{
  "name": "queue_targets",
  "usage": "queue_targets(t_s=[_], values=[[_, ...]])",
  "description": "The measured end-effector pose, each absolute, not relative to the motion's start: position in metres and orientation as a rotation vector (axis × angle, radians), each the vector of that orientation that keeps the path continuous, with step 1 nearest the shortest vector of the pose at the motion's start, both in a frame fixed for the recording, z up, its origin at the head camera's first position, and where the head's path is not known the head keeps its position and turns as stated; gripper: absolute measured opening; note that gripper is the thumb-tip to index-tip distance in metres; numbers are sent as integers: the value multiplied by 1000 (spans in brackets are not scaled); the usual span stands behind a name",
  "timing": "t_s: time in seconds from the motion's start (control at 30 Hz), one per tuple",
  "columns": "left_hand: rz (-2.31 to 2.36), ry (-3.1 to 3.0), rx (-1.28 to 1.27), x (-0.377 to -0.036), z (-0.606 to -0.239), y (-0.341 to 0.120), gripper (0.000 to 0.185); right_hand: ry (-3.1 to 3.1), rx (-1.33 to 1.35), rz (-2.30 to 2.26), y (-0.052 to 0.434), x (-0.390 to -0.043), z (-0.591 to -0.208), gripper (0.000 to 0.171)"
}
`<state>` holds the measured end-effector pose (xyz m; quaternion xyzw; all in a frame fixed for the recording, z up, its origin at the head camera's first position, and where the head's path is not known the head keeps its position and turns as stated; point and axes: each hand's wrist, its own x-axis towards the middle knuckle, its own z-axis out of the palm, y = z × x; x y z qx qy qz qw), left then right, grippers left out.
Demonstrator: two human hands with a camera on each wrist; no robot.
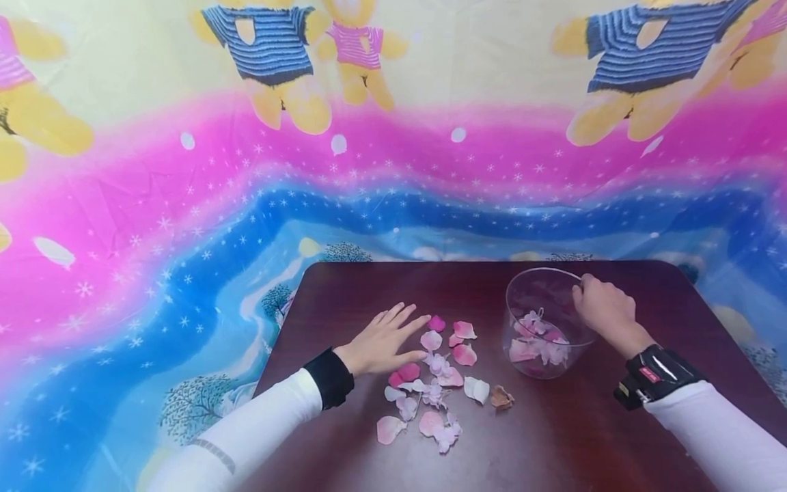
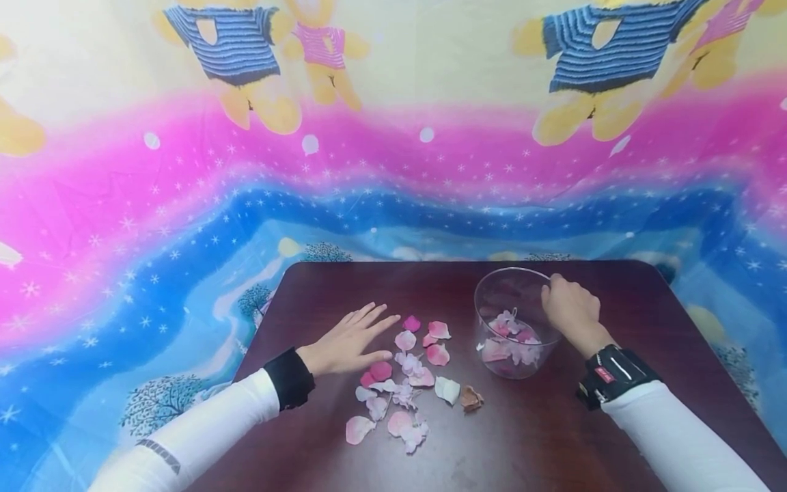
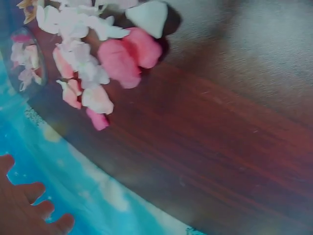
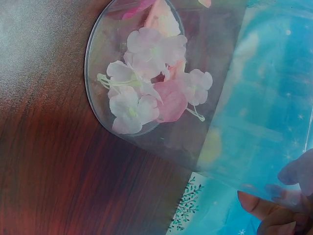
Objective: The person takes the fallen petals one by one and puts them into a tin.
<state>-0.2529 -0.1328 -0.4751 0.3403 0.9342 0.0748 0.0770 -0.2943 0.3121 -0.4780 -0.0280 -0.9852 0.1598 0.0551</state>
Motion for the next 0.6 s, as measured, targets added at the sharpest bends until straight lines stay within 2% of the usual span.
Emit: queue_targets(t_s=[0.6], values=[[114,2749,970,-239,-522,-148,74,-2997,-84,493,312,-293,-475,31]])
